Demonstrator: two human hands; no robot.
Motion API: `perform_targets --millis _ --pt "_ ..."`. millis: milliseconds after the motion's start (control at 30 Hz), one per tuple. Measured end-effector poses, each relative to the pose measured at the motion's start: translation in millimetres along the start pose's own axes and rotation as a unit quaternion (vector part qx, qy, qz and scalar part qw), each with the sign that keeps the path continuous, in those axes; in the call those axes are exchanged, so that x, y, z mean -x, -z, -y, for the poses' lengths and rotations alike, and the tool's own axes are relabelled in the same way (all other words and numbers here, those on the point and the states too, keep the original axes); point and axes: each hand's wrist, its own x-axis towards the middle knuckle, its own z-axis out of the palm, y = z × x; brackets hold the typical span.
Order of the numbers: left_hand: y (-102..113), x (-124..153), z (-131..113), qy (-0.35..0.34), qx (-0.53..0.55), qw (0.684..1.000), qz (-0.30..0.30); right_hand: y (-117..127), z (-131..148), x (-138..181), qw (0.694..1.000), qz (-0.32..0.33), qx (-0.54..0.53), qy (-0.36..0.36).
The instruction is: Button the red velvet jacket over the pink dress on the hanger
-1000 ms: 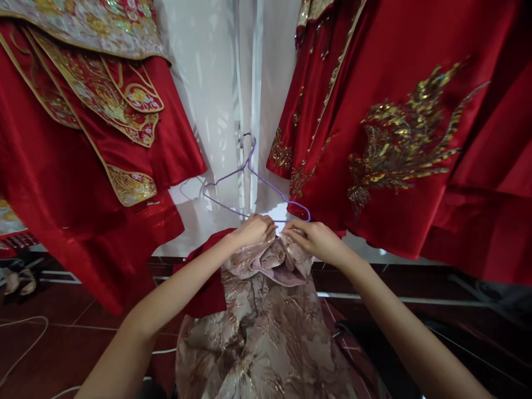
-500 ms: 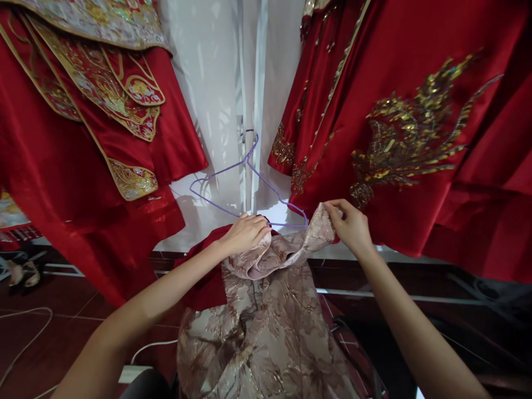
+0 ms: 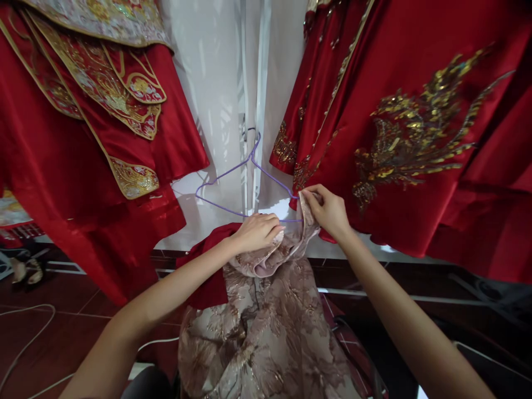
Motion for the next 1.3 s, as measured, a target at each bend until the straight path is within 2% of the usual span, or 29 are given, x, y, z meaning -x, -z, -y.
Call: perform_targets --millis 167,233,333,400,467,567,633,767,933,1133,1300 --pt "-14 -23 -14 0.011 -0.008 1.0 -0.016 -22 15 -18 0.998 -0.036 0.049 -0.028" --pt "-18 -28 -17 0.023 -0.005 0.999 -0.027 -30 15 -19 0.998 -0.025 0.05 -0.039" --pt "-17 -28 -14 0.017 0.018 0.999 -0.049 -36 9 -22 1.0 -0.007 0.011 -0.019" --pt "-12 -22 -1 0.009 0.033 0.996 -0.079 -34 3 -26 1.0 -0.005 -0.008 -0.001" --pt "-5 -9 22 0.041 0.029 0.991 -0.122 -29 -2 -32 1.0 -0.01 -0.008 0.007" --pt "3 23 72 0.176 -0.012 0.968 -0.177 -21 -8 -41 1.0 -0.014 0.001 0.005" --pt "7 50 105 0.266 -0.047 0.942 -0.199 -16 -10 -47 1.0 -0.015 0.0 0.006" --pt "5 96 146 0.365 -0.09 0.912 -0.162 -13 -14 -54 1.0 -0.017 -0.012 0.01" --pt "-6 113 158 0.391 -0.106 0.908 -0.112 -12 -13 -56 1.0 -0.015 -0.018 0.004" --pt "-6 110 160 0.376 -0.082 0.908 -0.164 -8 -10 -54 1.0 -0.014 -0.011 0.019" --pt "-2 114 159 0.364 -0.062 0.912 -0.177 -9 -9 -53 0.999 -0.023 -0.008 0.02"
